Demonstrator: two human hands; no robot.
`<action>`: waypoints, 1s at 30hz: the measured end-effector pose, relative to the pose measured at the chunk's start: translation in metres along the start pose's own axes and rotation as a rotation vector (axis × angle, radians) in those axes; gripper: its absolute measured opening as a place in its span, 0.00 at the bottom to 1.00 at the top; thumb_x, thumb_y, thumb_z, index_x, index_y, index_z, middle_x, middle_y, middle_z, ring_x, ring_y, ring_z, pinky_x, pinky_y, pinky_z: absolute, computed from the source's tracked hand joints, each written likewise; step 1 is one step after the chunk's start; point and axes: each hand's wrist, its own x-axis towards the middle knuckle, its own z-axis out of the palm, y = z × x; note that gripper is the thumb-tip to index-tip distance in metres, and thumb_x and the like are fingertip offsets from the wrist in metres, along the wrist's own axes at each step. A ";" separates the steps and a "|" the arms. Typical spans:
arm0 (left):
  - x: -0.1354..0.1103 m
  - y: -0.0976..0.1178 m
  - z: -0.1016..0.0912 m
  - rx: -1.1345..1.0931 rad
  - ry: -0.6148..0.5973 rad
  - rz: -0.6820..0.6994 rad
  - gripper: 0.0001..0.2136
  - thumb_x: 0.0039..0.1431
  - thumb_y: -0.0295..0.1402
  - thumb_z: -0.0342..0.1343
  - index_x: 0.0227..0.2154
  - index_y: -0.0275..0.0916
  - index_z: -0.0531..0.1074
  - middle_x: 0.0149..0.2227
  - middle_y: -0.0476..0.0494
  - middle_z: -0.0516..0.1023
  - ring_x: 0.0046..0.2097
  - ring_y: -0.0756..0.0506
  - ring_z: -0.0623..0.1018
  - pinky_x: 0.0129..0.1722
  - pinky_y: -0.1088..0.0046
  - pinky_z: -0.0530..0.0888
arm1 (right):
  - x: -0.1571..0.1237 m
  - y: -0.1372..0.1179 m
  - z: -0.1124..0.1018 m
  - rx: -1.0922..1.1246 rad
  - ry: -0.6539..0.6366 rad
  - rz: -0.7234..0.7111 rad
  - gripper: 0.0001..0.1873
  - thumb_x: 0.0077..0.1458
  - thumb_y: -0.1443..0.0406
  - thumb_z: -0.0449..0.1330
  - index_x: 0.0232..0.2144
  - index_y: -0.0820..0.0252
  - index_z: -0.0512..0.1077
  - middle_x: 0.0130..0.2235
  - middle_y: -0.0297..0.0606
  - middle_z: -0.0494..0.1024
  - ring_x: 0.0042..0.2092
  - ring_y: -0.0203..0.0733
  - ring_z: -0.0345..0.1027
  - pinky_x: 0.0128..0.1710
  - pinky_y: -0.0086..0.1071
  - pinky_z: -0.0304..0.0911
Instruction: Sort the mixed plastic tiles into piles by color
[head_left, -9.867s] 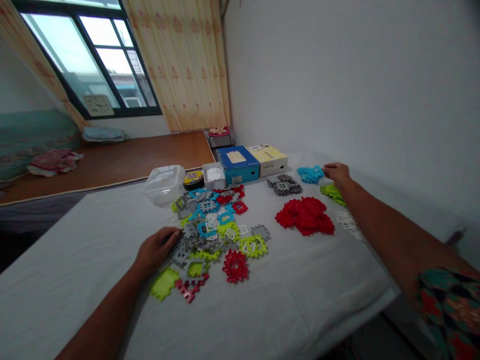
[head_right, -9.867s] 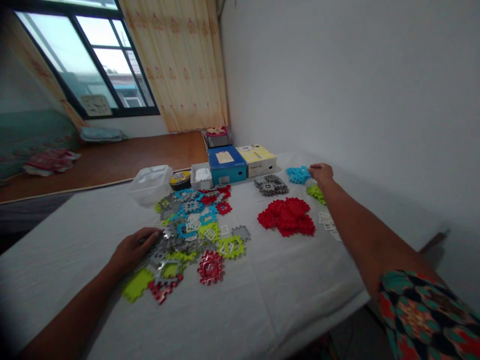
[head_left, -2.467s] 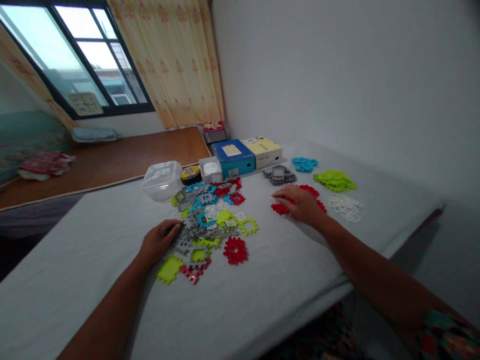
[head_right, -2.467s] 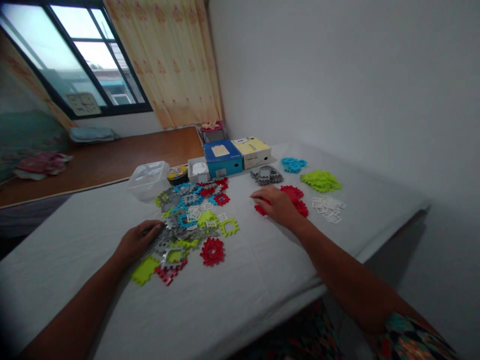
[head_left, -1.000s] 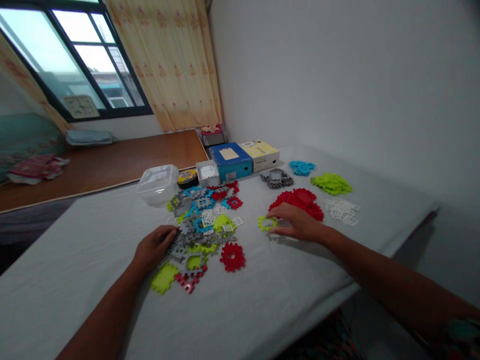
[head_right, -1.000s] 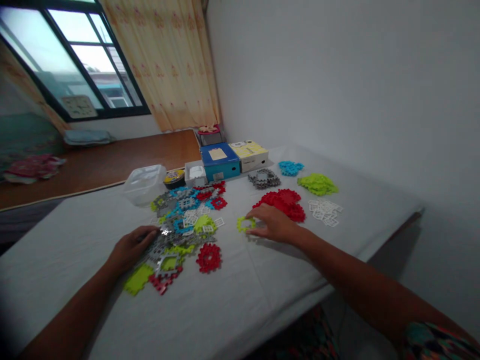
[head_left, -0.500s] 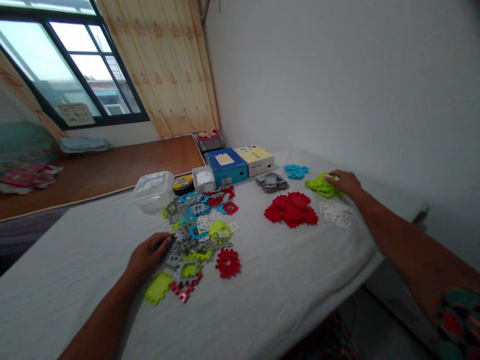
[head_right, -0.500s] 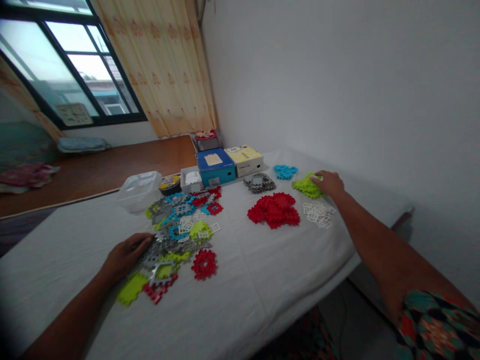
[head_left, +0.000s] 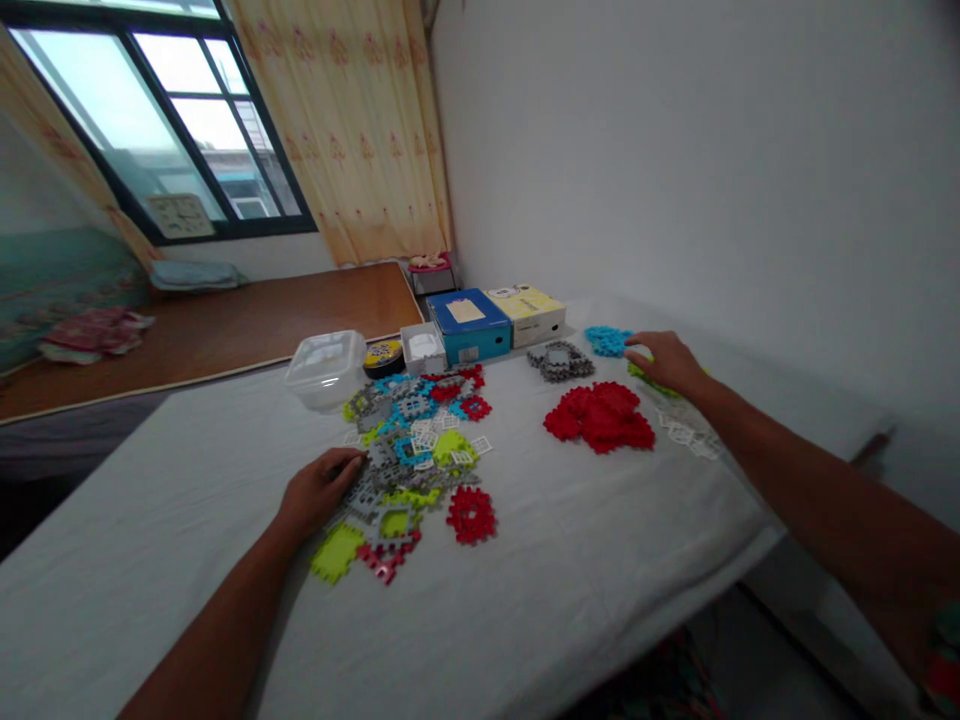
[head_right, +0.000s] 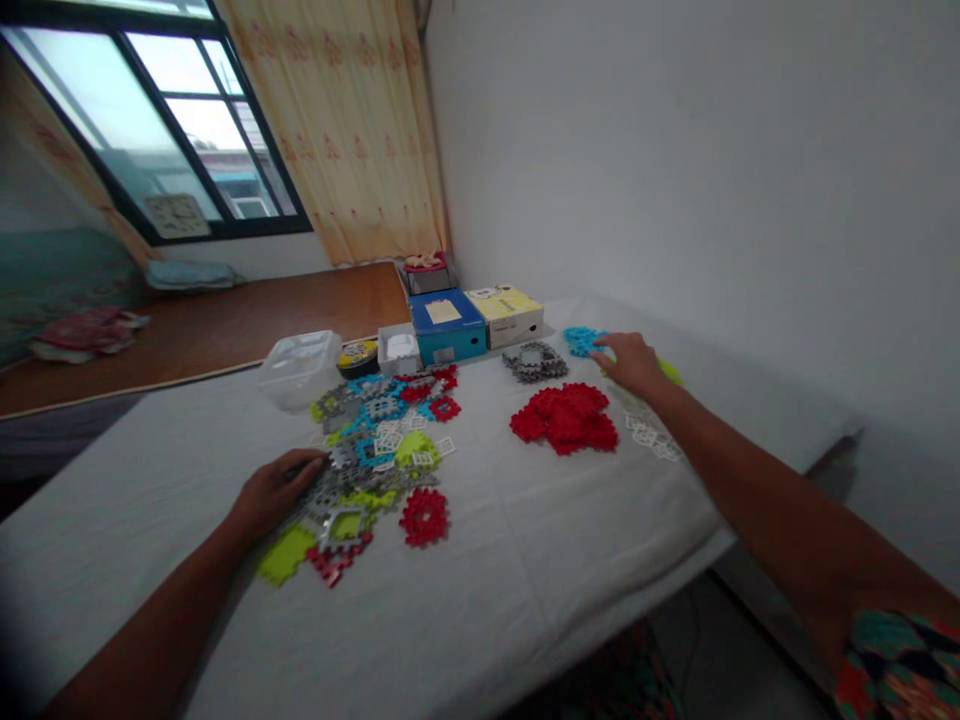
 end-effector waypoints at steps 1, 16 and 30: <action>0.000 0.000 0.000 0.008 -0.004 -0.008 0.22 0.55 0.52 0.47 0.39 0.44 0.77 0.43 0.47 0.82 0.46 0.42 0.79 0.46 0.69 0.73 | -0.004 -0.028 0.001 0.081 -0.010 -0.138 0.18 0.60 0.58 0.54 0.47 0.60 0.75 0.50 0.47 0.77 0.53 0.53 0.67 0.55 0.49 0.59; -0.003 0.006 -0.002 -0.033 0.001 0.007 0.21 0.54 0.52 0.48 0.38 0.44 0.77 0.43 0.46 0.82 0.45 0.42 0.79 0.46 0.69 0.73 | -0.079 -0.232 0.068 0.236 -0.276 -0.740 0.13 0.65 0.60 0.53 0.46 0.59 0.72 0.45 0.44 0.77 0.48 0.46 0.65 0.46 0.39 0.61; -0.003 0.004 -0.001 -0.007 0.010 0.006 0.23 0.54 0.54 0.47 0.38 0.44 0.77 0.43 0.46 0.82 0.45 0.42 0.79 0.46 0.69 0.74 | -0.086 -0.200 0.035 0.309 -0.285 -0.562 0.13 0.64 0.64 0.52 0.44 0.59 0.75 0.42 0.44 0.80 0.42 0.44 0.73 0.43 0.36 0.64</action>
